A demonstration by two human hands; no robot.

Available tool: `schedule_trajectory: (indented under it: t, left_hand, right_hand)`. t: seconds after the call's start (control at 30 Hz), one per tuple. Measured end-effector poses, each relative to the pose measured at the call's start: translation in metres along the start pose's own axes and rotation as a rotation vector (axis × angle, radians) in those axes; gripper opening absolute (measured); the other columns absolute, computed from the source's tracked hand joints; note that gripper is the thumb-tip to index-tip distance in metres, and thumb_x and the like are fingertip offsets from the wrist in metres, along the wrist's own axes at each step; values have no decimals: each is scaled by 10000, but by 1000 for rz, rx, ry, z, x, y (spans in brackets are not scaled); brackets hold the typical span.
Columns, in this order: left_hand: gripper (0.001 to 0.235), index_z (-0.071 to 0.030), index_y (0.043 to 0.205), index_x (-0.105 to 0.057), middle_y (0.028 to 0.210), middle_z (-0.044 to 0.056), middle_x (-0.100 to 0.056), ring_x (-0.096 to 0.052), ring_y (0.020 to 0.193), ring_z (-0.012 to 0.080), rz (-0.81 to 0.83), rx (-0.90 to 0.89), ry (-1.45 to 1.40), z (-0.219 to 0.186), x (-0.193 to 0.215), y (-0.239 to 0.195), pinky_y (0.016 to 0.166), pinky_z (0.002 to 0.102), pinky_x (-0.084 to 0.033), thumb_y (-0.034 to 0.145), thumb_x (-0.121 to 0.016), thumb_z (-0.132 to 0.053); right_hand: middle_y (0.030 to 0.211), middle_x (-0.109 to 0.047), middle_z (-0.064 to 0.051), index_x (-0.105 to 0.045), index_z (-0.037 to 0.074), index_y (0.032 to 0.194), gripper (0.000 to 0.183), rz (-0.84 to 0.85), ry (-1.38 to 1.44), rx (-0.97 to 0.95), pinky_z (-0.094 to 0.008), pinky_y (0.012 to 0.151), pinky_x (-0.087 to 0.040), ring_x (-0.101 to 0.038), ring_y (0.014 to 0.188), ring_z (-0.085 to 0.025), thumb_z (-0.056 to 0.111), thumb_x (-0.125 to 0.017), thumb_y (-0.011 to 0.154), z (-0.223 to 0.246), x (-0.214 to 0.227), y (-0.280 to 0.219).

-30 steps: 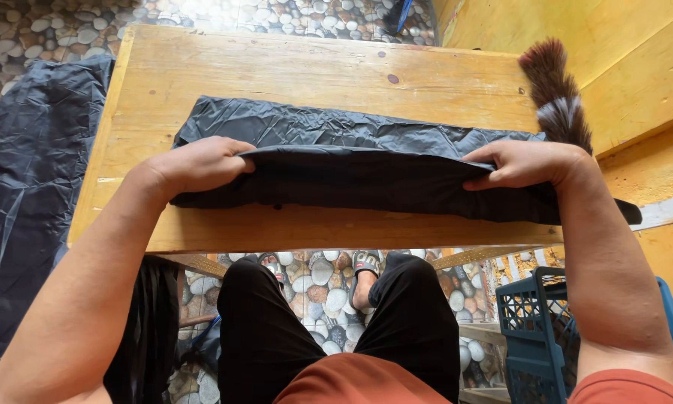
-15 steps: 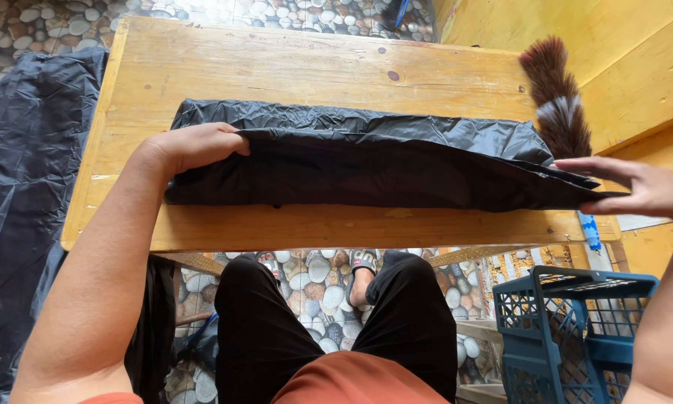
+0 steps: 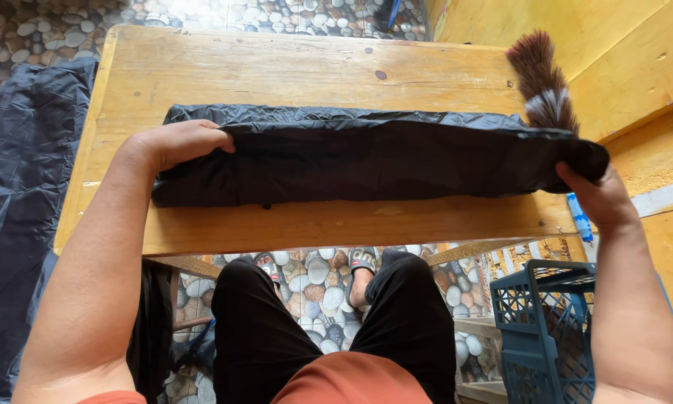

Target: The person folds a large black plastic sheet on a wooden table, using a brush to smooth the surface and pressing down to create neat creases. They roll the sheet into a compact bundle and tuck the ends to secure it.

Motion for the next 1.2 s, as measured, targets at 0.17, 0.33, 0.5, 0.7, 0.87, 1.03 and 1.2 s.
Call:
schedule_trajectory:
  t: [0.17, 0.33, 0.5, 0.7, 0.87, 1.03, 1.2]
  left_hand:
    - [298, -87, 970, -720, 928, 67, -663, -575, 820, 217, 29, -70, 64, -2, 10, 4, 733, 368, -423, 877, -626, -353]
    - [382, -118, 1166, -815, 1096, 55, -763, -627, 1042, 205, 62, -82, 144, -6, 28, -15, 969, 379, -430, 905, -645, -339]
    - [494, -121, 1290, -720, 1684, -177, -397, -406, 1461, 78, -1, -251, 40, 5, 33, -3, 1164, 272, -277, 855, -540, -270]
    - [399, 12, 935, -592, 1099, 212, -694, -589, 998, 336, -159, -151, 189, 11, 18, 42, 895, 459, -423, 992, -416, -342]
    - [440, -16, 932, -616, 1045, 227, -695, -617, 987, 394, -233, -170, 329, -1, 22, 50, 838, 481, -452, 998, -379, -380]
    - [483, -47, 1024, -728, 1043, 257, -748, -662, 1018, 464, -317, -217, 462, 1, 18, 86, 894, 506, -489, 976, -388, -387]
    - [457, -50, 1148, -730, 1287, 207, -654, -617, 1159, 433, -347, -238, 476, 4, 15, 99, 970, 515, -480, 996, -476, -397]
  right_hand:
    - [1216, -653, -17, -637, 94, 1309, 306, 1, 7, -43, -286, 998, -515, -577, 1132, -119, 233, -662, 1038, -9, -19, 20]
    - [1204, -657, 8, -643, 110, 1300, 278, 37, -10, -16, -251, 963, -516, -571, 1085, -86, 194, -658, 1036, -5, -31, 29]
    - [1246, -627, 36, -644, 125, 1359, 341, 19, -46, -64, -243, 1000, -481, -536, 1127, -76, 219, -643, 1031, 0, -38, 26]
    - [1317, -632, -25, -615, 97, 1391, 391, 2, -118, -84, -270, 1062, -438, -536, 1203, -111, 233, -628, 1024, 11, -46, 23]
    - [1303, -655, -39, -630, 108, 1358, 347, -40, -188, -82, -290, 1075, -423, -559, 1229, -151, 248, -609, 1040, 28, -50, 15]
    - [1242, -702, -57, -663, 174, 1331, 344, -84, -406, -93, -326, 999, -430, -602, 1205, -200, 349, -604, 1040, 26, -48, 20]
    - [1243, -711, -80, -680, 148, 1310, 360, -85, -459, -70, -346, 999, -435, -615, 1197, -230, 365, -612, 1031, 17, -49, 34]
Point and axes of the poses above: each hand's wrist, its own y-axis towards the middle knuckle, its own x-axis out of the back of the hand, z = x × y, the point moved 4 cm from there along y, towards the middle knuckle
